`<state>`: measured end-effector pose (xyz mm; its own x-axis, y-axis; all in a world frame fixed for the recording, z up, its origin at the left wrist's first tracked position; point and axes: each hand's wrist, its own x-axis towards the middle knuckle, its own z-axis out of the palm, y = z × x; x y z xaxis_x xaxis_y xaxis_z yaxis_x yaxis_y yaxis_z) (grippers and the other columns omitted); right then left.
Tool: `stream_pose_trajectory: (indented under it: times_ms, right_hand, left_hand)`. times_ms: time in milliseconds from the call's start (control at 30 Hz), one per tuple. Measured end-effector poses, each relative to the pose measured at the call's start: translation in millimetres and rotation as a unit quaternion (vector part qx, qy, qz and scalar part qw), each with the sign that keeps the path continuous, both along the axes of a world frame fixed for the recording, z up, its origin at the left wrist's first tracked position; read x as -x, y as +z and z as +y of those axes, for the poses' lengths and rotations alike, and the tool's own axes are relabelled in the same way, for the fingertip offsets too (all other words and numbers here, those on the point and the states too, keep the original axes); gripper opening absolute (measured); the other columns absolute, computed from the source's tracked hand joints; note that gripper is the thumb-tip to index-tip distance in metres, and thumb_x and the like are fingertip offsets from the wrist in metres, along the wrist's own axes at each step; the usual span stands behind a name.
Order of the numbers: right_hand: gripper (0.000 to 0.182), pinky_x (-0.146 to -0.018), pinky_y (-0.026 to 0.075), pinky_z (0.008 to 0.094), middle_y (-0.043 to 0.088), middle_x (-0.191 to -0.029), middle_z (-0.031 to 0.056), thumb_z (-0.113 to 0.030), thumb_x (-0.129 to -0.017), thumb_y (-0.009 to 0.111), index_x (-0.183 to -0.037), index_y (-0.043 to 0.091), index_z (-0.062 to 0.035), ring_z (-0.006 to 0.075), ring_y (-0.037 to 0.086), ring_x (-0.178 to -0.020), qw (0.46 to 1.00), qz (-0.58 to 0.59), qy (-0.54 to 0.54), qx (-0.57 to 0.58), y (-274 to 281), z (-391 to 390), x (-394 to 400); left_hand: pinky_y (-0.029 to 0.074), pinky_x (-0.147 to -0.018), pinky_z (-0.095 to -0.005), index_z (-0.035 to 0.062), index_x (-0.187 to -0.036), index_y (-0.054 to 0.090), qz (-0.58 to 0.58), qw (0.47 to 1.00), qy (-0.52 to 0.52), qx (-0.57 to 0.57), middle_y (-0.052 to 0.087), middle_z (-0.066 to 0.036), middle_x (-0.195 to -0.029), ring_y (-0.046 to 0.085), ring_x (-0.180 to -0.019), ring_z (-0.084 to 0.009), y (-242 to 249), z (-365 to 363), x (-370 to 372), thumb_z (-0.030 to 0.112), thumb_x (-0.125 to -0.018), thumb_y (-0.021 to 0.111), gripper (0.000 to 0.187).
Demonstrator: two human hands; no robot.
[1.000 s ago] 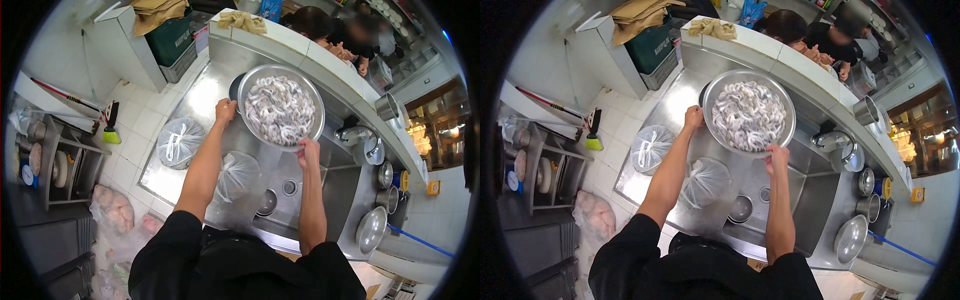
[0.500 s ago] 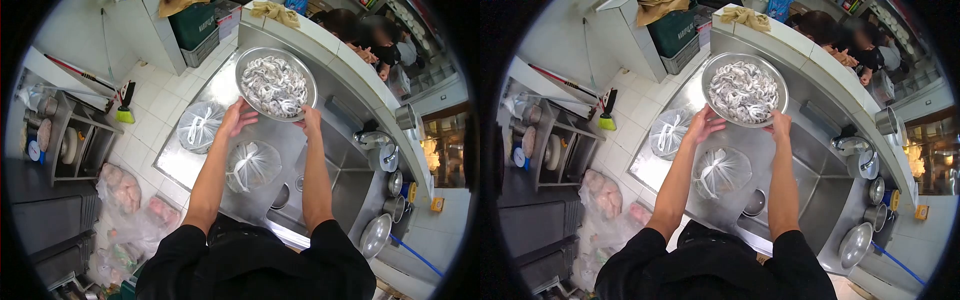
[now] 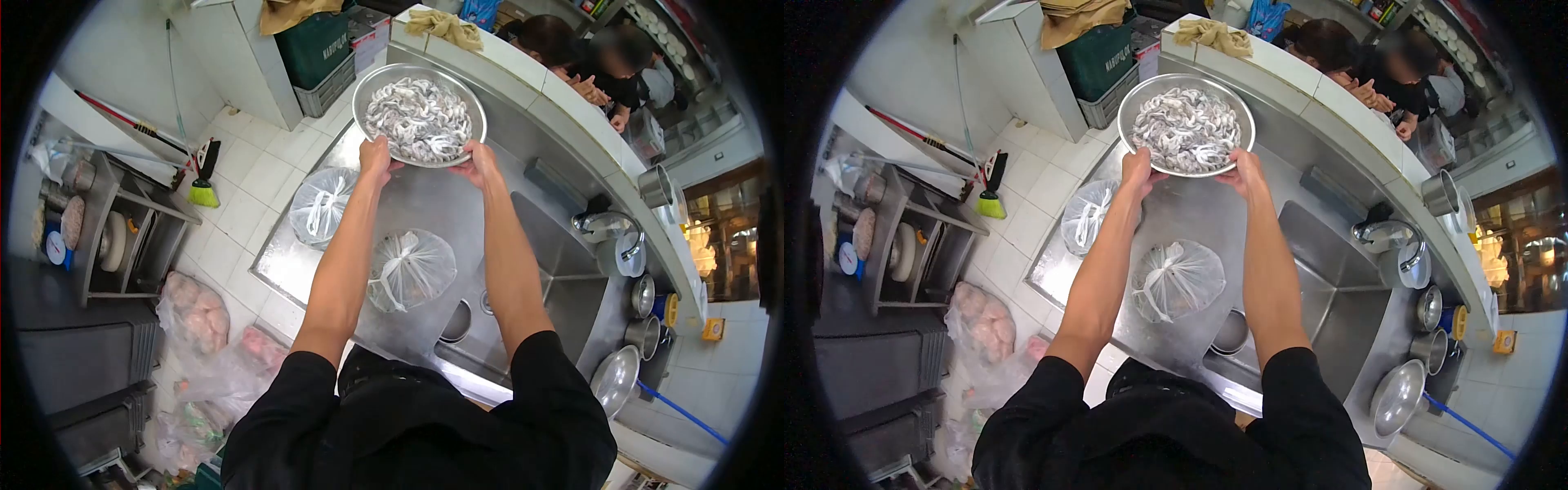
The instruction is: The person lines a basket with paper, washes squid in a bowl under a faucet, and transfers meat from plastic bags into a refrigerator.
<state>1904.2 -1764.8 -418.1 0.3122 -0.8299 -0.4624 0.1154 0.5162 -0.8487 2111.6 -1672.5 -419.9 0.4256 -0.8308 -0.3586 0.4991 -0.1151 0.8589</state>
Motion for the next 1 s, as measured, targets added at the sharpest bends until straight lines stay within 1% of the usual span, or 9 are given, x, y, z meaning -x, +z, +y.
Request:
stream_pose_trajectory:
  times_ms: [167, 300, 333, 400, 433, 633, 767, 833, 1000]
  right_hand:
    - [0.071, -0.095, 0.037, 0.0545, 0.047, -0.129, 0.0197, -0.052, -0.087, 0.048, -0.132, 0.037, 0.0016, 0.0384, 0.052, -0.11, 1.0, -0.002, 0.023, -0.015, 8.9, 34.2, 15.0]
    - [0.074, -0.097, 0.04, 0.0339, 0.051, -0.126, 0.0211, -0.041, -0.073, 0.071, -0.129, 0.045, 0.001, 0.0303, 0.05, -0.117, 0.842, 0.319, 0.157, 0.405, 3.2, 182.1, 10.6]
    - [0.061, -0.098, 0.038, 0.0465, 0.048, -0.129, 0.019, -0.03, -0.07, 0.074, -0.123, 0.053, -0.01, 0.0384, 0.045, -0.12, 0.839, 0.261, 0.282, 0.386, 17.4, 218.4, 5.1]
    - [0.052, -0.093, 0.036, 0.0593, 0.04, -0.136, 0.0163, -0.028, -0.067, 0.075, -0.116, 0.057, -0.0214, 0.0445, 0.038, -0.122, 0.661, 0.48, 0.328, 0.475, 16.6, 292.4, -1.7]
    - [0.052, -0.093, 0.036, 0.0593, 0.04, -0.136, 0.0163, -0.028, -0.067, 0.075, -0.116, 0.057, -0.0214, 0.0445, 0.038, -0.122, 0.664, 0.481, 0.328, 0.47, 6.8, 293.7, 1.4]
    - [0.058, -0.091, 0.036, 0.0592, 0.032, -0.142, 0.0136, -0.028, -0.061, 0.075, -0.116, 0.057, -0.027, 0.0463, 0.035, -0.124, 0.617, 0.515, 0.302, 0.513, -19.2, 246.0, 26.7]
    - [0.057, -0.09, 0.041, 0.0563, 0.031, -0.143, 0.0123, -0.023, -0.063, 0.075, -0.117, 0.057, -0.0281, 0.0451, 0.037, -0.124, 0.593, 0.51, 0.304, 0.543, -38.4, 152.2, 67.5]
    - [0.056, -0.09, 0.042, 0.0523, 0.032, -0.143, 0.0121, -0.017, -0.066, 0.071, -0.119, 0.057, -0.0284, 0.0418, 0.038, -0.124, 0.573, 0.495, 0.328, 0.565, -30.8, 99.3, 86.4]
    - [0.059, -0.093, 0.041, 0.0481, 0.036, -0.14, 0.0149, -0.011, -0.07, 0.065, -0.124, 0.053, -0.0309, 0.0368, 0.039, -0.124, 0.497, 0.561, 0.274, 0.602, -27.0, 34.5, 94.9]
  left_hand:
    - [0.057, -0.053, -0.0385, -0.0029, -0.113, 0.05, -0.001, 0.999, 0.006, -0.033, 0.062, -0.018, -0.097, 0.065, -0.074, -0.0271, 3.6, -2.1, -3.5, 0.013, -0.085, 0.042, 0.033]
    - [0.053, -0.067, -0.0431, -0.0001, -0.12, 0.05, -0.106, 0.987, -0.096, -0.075, 0.063, -0.014, -0.099, 0.064, -0.074, -0.0278, 3.6, 13.4, -25.0, 0.048, -0.085, 0.055, 0.06]
    - [0.049, -0.078, -0.0424, -0.0005, -0.113, 0.057, -0.149, 0.973, -0.125, -0.123, 0.063, -0.016, -0.104, 0.061, -0.083, -0.026, 23.9, 28.4, -33.3, 0.06, -0.082, 0.055, 0.068]
    - [0.049, -0.08, -0.0381, -0.0027, -0.112, 0.059, -0.359, 0.916, -0.135, -0.116, 0.061, -0.021, -0.107, 0.062, -0.091, -0.0263, -0.8, 34.5, -74.4, 0.066, -0.076, 0.054, 0.078]
    - [0.048, -0.082, -0.0368, -0.0014, -0.11, 0.061, -0.435, 0.884, -0.137, -0.103, 0.06, -0.023, -0.109, 0.061, -0.096, -0.0273, 2.1, 47.8, -86.2, 0.065, -0.076, 0.056, 0.076]
    - [0.031, -0.104, -0.0489, 0.0148, -0.125, 0.055, -0.625, 0.685, -0.336, -0.162, 0.042, -0.021, -0.136, 0.039, -0.127, -0.0335, -31.7, 130.5, -127.1, 0.052, -0.07, 0.068, 0.067]
    - [0.022, -0.106, -0.0568, 0.0213, -0.129, 0.051, -0.618, 0.726, -0.294, -0.063, 0.03, -0.017, -0.145, 0.027, -0.133, -0.0377, -51.0, 172.9, -112.8, 0.041, -0.065, 0.075, 0.071]
    - [0.024, -0.106, -0.0567, 0.0248, -0.127, 0.053, -0.689, 0.676, -0.253, -0.069, 0.032, -0.016, -0.144, 0.028, -0.131, -0.0436, -56.0, 185.4, -92.7, 0.032, -0.064, 0.077, 0.068]
    - [0.033, -0.101, -0.0552, 0.0217, -0.113, 0.062, -0.677, 0.709, -0.187, -0.061, 0.036, -0.013, -0.142, 0.036, -0.121, -0.0492, -58.6, 196.5, -46.7, 0.019, -0.069, 0.07, 0.044]
